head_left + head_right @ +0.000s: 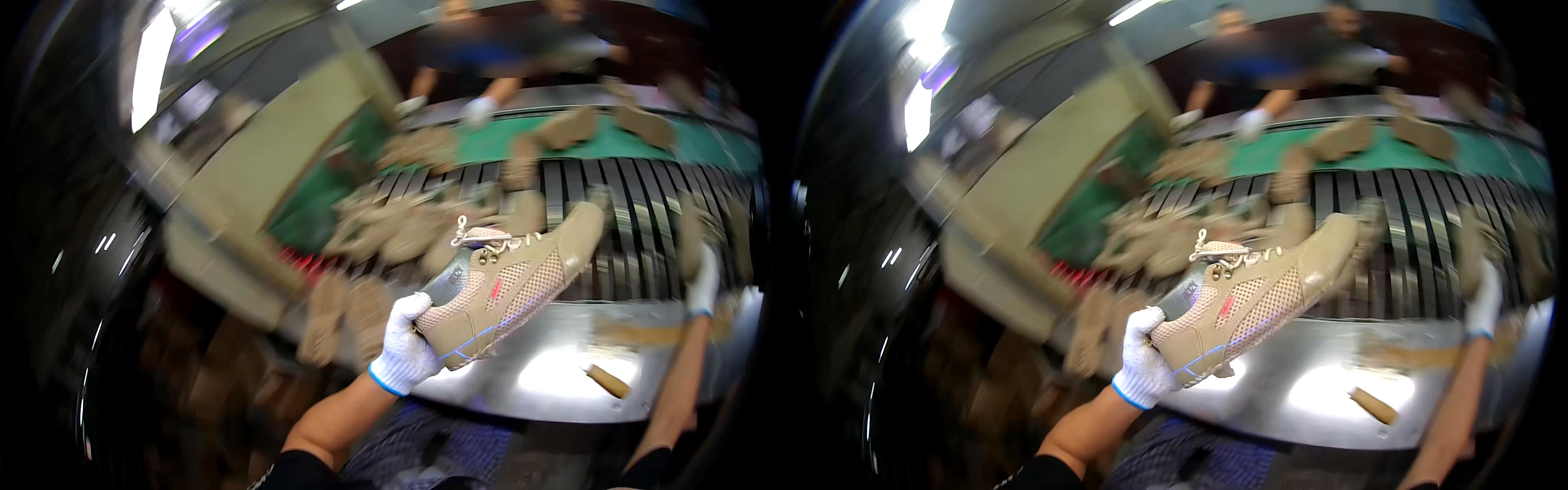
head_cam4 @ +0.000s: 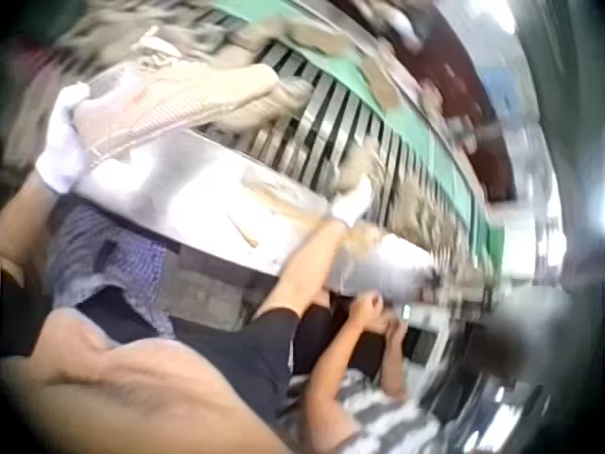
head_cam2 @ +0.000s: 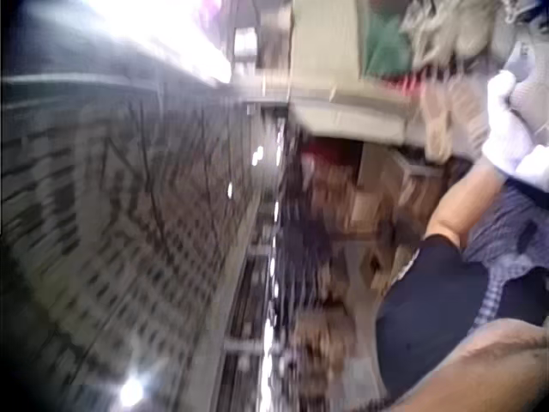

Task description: The person cleans shoe uppers and soles by hand with a brush and a small tool to remove excess adhesive or debris while the shoes move along a conveyor belt.

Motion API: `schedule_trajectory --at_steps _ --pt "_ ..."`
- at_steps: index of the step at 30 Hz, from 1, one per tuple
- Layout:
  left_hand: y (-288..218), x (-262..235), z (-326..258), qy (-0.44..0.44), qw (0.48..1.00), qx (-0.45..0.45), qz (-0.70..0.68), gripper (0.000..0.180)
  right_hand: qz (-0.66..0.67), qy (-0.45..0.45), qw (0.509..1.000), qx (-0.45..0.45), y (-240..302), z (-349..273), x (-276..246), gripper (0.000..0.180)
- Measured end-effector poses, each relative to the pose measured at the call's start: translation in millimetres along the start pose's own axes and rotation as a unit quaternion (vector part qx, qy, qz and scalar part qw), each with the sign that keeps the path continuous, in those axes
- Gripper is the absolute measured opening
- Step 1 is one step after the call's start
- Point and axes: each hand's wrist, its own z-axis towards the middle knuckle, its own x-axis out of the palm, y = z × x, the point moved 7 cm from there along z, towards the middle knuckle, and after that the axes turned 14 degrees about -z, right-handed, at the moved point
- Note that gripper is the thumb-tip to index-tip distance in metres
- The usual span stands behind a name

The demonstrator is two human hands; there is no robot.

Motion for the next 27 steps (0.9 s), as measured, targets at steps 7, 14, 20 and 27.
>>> schedule_trajectory --at_steps 7,14,20,27 --pt "-190 -122 -186 -0.037 0.930 0.334 0.148 0.086 0.156 -0.073 0.985 0.019 44 15 -89 0.051" --pt "-256 -266 -173 -0.155 0.761 0.404 0.484 0.075 0.192 -0.049 0.979 -0.042 76 -128 -59 0.047" --pt "-229 -298 -101 -0.074 0.931 0.339 0.110 0.072 0.172 -0.043 0.977 -0.120 112 -357 48 0.041" --pt "-213 -328 -67 -0.043 0.949 0.163 -0.265 0.077 -0.096 0.128 0.975 -0.152 114 -497 241 0.056"
